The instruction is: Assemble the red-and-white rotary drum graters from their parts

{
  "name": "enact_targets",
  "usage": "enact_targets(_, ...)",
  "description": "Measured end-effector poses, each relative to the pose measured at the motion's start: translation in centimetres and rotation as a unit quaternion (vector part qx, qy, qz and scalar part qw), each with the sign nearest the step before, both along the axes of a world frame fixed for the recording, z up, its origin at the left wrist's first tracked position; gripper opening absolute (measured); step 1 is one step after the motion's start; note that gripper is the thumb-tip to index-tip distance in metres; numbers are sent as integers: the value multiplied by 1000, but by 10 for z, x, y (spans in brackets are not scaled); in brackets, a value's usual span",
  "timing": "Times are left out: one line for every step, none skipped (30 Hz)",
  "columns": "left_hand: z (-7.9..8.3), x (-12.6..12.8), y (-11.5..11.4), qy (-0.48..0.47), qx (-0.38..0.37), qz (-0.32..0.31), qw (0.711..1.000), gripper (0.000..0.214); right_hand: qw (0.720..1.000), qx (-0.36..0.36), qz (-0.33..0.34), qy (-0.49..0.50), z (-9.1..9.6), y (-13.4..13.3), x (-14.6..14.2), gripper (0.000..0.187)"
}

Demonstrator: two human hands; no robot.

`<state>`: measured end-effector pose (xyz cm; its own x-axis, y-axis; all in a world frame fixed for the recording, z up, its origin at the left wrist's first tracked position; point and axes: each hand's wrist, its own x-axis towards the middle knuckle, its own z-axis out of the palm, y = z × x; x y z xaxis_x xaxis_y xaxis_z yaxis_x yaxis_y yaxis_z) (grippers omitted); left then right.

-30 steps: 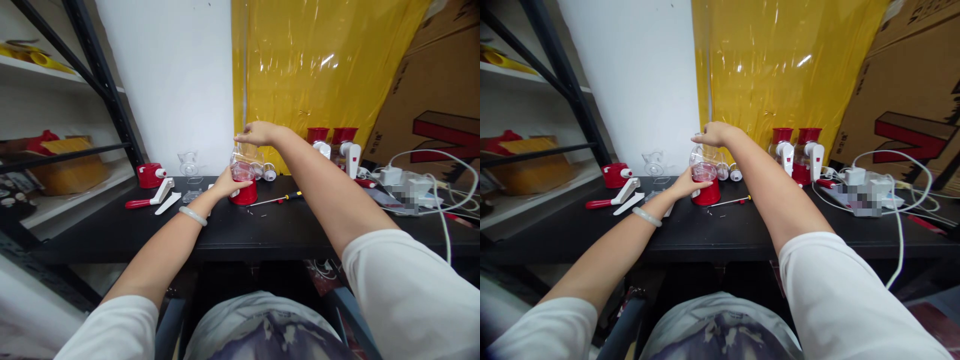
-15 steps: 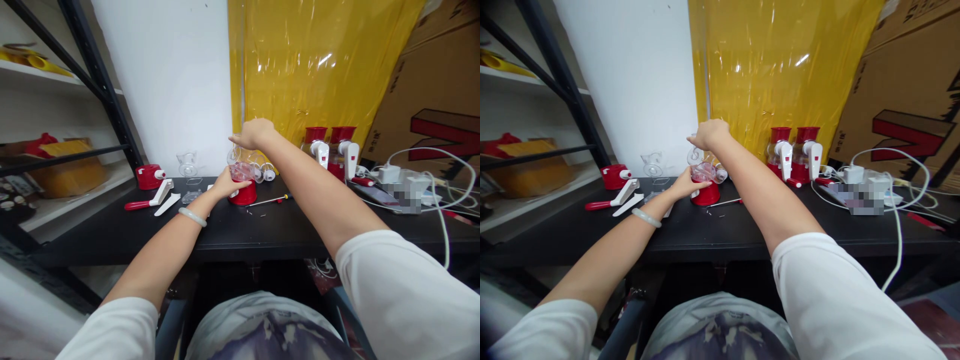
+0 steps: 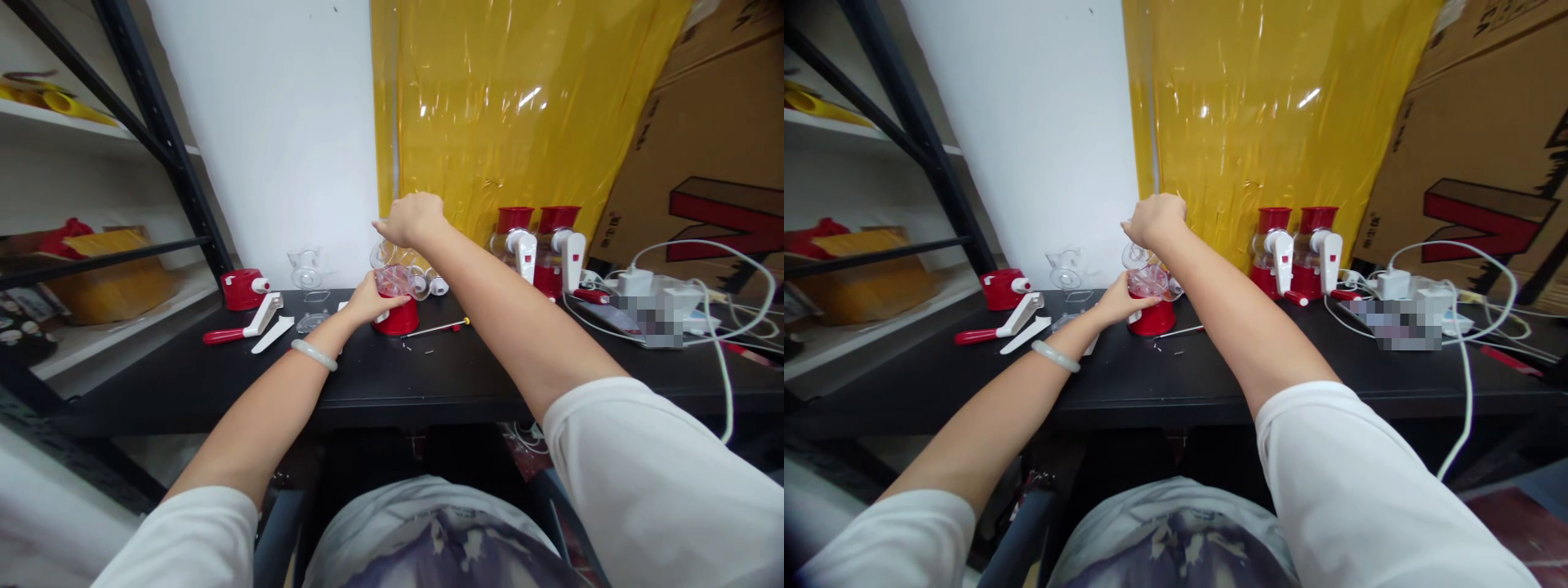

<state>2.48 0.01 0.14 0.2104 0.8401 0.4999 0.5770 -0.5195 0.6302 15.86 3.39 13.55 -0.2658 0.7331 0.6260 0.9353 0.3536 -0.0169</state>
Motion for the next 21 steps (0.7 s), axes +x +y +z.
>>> enact_targets(0,0,0,-1,2,-1,1000,79,1000,-4,-2,1,0,0,0,79)
enact_targets(-1,0,1,-1,4,-2,1000,78,1000,-2,2,0,0,1,0,79)
enact_targets(-1,0,1,-2,6,-2,1000,78,1000,5,11,-1,-1,1,0,80)
enact_targets(-1,0,1,-3,8,-1,1000,78,1000,15,20,-4,-1,2,0,80)
enact_targets(-1,1,1,-3,9,0,1000,77,999,24,27,-5,-2,3,0,80)
enact_targets(0,1,0,-2,10,2,1000,77,999,30,30,-7,-2,4,0,81)
enact_targets(0,1,0,-1,8,3,1000,76,999,32,29,-7,-2,5,0,81)
enact_targets(1,2,0,-1,8,3,1000,76,999,28,27,-8,-2,5,1,81)
enact_targets(2,2,-1,-1,7,3,1000,76,999,20,24,-9,-2,4,1,81)
enact_targets(2,2,-1,-1,7,2,1000,75,1000,10,23,-10,-2,4,1,81)
enact_targets(2,2,-2,-1,8,2,1000,75,1000,0,21,-11,-2,3,1,80)
enact_targets(2,2,-2,-1,9,2,1000,75,1000,-7,17,-12,-2,1,0,79)
enact_targets(2,3,-2,-2,10,2,1000,75,1000,-10,11,-12,-1,0,0,78)
enact_targets(2,3,-2,-2,12,1,1000,74,1000,-7,4,-13,-1,-1,0,78)
enact_targets(2,3,-2,-3,13,-2,1000,74,1000,0,-3,-14,-1,-3,0,77)
enact_targets(2,3,-2,-3,13,-5,1000,73,1000,7,-9,-16,-1,-4,0,77)
enact_targets(2,3,-2,-5,13,-9,1000,73,1000,14,-15,-19,0,-6,0,76)
enact_targets(1,2,-2,-7,13,-12,1000,72,999,17,-20,-24,0,-8,0,75)
enact_targets(1,2,-2,-9,12,-14,1000,72,999,19,-25,-29,0,-11,-1,74)
enact_targets(1,2,-2,-11,13,-14,1000,73,999,18,-31,-34,1,-13,-1,74)
enact_targets(1,1,-2,-12,14,-13,1000,74,998,15,-38,-38,1,-16,-1,74)
